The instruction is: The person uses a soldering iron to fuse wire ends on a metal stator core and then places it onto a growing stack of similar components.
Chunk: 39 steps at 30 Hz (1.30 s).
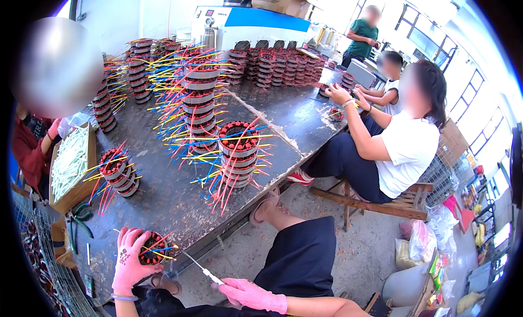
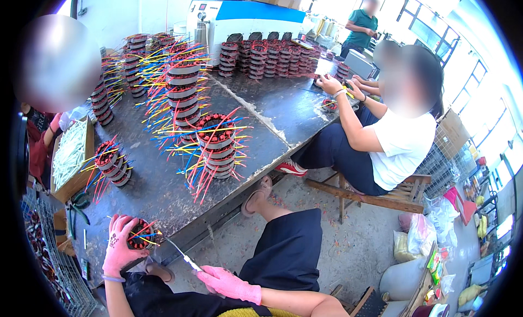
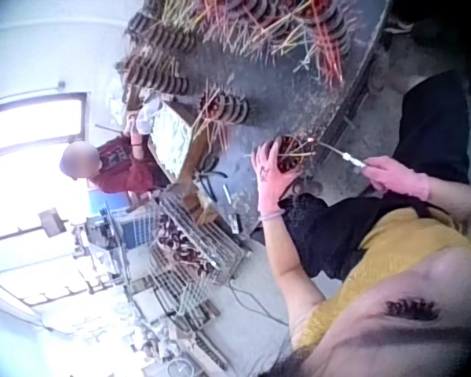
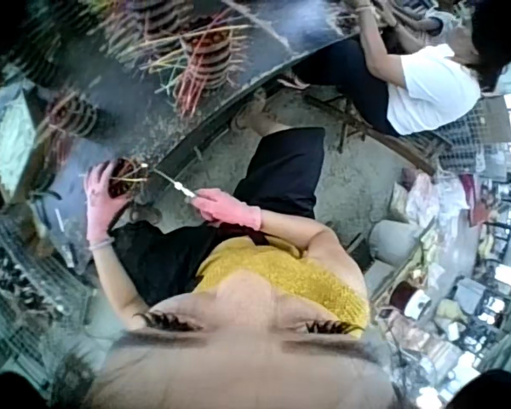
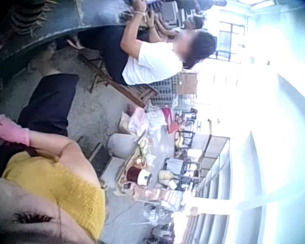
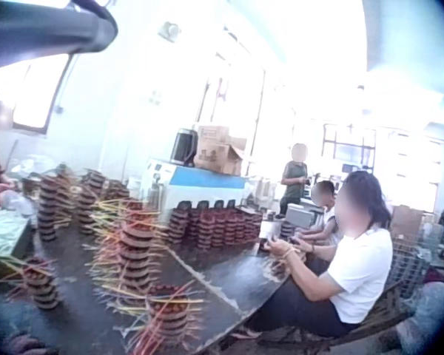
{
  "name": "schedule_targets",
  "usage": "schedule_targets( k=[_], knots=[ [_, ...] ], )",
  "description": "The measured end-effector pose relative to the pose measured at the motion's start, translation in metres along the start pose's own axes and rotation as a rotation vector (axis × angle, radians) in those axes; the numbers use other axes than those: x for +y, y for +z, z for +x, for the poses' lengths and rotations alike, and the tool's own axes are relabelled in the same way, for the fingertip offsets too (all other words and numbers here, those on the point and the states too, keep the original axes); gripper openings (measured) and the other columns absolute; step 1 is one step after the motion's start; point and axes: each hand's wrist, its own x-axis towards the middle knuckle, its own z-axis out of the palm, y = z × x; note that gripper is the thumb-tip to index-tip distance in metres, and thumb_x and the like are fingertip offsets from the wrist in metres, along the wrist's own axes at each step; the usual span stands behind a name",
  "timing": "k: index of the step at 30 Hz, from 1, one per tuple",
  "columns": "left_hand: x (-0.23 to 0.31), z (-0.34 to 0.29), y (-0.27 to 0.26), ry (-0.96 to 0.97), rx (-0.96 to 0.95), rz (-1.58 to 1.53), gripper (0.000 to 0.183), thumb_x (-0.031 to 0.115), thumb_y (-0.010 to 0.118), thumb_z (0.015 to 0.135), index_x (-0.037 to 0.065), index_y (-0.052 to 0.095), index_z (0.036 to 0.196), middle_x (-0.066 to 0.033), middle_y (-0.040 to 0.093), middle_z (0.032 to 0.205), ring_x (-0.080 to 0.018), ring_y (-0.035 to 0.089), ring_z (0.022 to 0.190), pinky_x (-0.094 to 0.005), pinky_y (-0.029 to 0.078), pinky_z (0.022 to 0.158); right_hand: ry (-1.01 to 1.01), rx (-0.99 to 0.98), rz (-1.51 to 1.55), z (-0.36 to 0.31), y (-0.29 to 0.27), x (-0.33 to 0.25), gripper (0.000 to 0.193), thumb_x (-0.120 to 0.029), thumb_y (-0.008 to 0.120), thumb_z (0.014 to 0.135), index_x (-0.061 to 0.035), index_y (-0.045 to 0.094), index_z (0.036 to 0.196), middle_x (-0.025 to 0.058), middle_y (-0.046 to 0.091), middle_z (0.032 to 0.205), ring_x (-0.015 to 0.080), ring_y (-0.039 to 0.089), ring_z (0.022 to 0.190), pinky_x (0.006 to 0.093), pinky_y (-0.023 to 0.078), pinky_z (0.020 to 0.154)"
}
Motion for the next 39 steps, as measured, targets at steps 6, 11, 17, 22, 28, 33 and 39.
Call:
schedule_targets(
  k=[6, 11, 17, 22, 28, 33, 39],
  knots=[
    [0.001, 0.001, -0.003, 0.027, 0.004, 0.005, 0.088, 0.024, 0.089, 0.041, 0.006, 0.059, 0.122, -0.0139, 0.054, 0.126, -0.0383, 0.042, 0.129, -0.0521, 0.025, 0.117, -0.012, 0.003, -0.050, -0.001, 0.000, -0.001, 0.034, -0.042, 0.044, 0.103, -0.0094, 0.055, 0.104, -0.0051, 0.044, 0.061, 0.0056, 0.039, 0.050, 0.0249, 0.033, 0.047],
    [0.004, 0.002, -0.004, 0.037, 0.006, 0.003, 0.089, 0.024, 0.089, 0.039, 0.006, 0.060, 0.121, -0.0131, 0.055, 0.124, -0.0361, 0.045, 0.127, -0.0517, 0.024, 0.117, -0.021, 0.002, -0.050, -0.001, -0.001, 0.002, 0.036, -0.042, 0.044, 0.103, -0.0093, 0.057, 0.111, -0.0053, 0.044, 0.060, 0.0056, 0.039, 0.050, 0.0247, 0.033, 0.046],
    [0.003, 0.001, -0.004, 0.032, 0.003, -0.005, 0.090, 0.025, 0.090, 0.040, 0.006, 0.059, 0.122, -0.0128, 0.055, 0.124, -0.0356, 0.046, 0.127, -0.0517, 0.022, 0.118, 0.053, -0.015, -0.004, -0.004, 0.000, -0.005, 0.041, -0.040, 0.045, 0.103, -0.0102, 0.055, 0.130, -0.0055, 0.041, 0.062, 0.0058, 0.037, 0.054, 0.0245, 0.031, 0.051],
    [0.002, -0.002, -0.006, 0.020, -0.010, 0.002, 0.092, 0.023, 0.090, 0.040, 0.006, 0.058, 0.125, -0.0128, 0.053, 0.128, -0.0381, 0.042, 0.130, -0.0507, 0.024, 0.118, 0.001, 0.003, -0.043, -0.005, 0.003, -0.007, 0.037, -0.040, 0.043, 0.104, -0.0086, 0.057, 0.118, -0.0052, 0.042, 0.060, 0.0057, 0.038, 0.050, 0.0250, 0.033, 0.046],
    [0.004, 0.001, -0.004, 0.022, -0.026, -0.024, 0.092, 0.023, 0.090, 0.041, 0.007, 0.058, 0.125, -0.0130, 0.052, 0.129, -0.0390, 0.040, 0.131, -0.0507, 0.024, 0.118, 0.003, -0.005, -0.011, -0.007, -0.002, -0.002, 0.038, -0.041, 0.044, 0.104, -0.0086, 0.056, 0.120, -0.0046, 0.043, 0.061, 0.0061, 0.039, 0.050, 0.0250, 0.033, 0.047],
    [0.008, 0.002, -0.002, 0.023, -0.014, -0.016, 0.091, 0.023, 0.089, 0.041, 0.006, 0.058, 0.125, -0.0136, 0.053, 0.128, -0.0383, 0.042, 0.130, -0.0513, 0.023, 0.118, 0.005, 0.016, -0.037, -0.008, -0.006, -0.003, 0.039, -0.042, 0.044, 0.103, -0.0085, 0.057, 0.119, -0.0041, 0.045, 0.060, 0.0063, 0.040, 0.051, 0.0250, 0.034, 0.047],
    [-0.003, -0.003, -0.008, 0.037, -0.003, -0.010, 0.084, 0.037, 0.085, 0.052, 0.009, 0.058, 0.126, -0.0159, 0.054, 0.124, -0.0358, 0.047, 0.125, -0.0544, 0.022, 0.116, 0.010, 0.067, -0.030, -0.002, 0.002, -0.004, 0.034, -0.035, 0.048, 0.103, -0.0054, 0.060, 0.115, -0.0022, 0.049, 0.062, 0.0064, 0.044, 0.056, 0.0253, 0.038, 0.054]
  ],
)
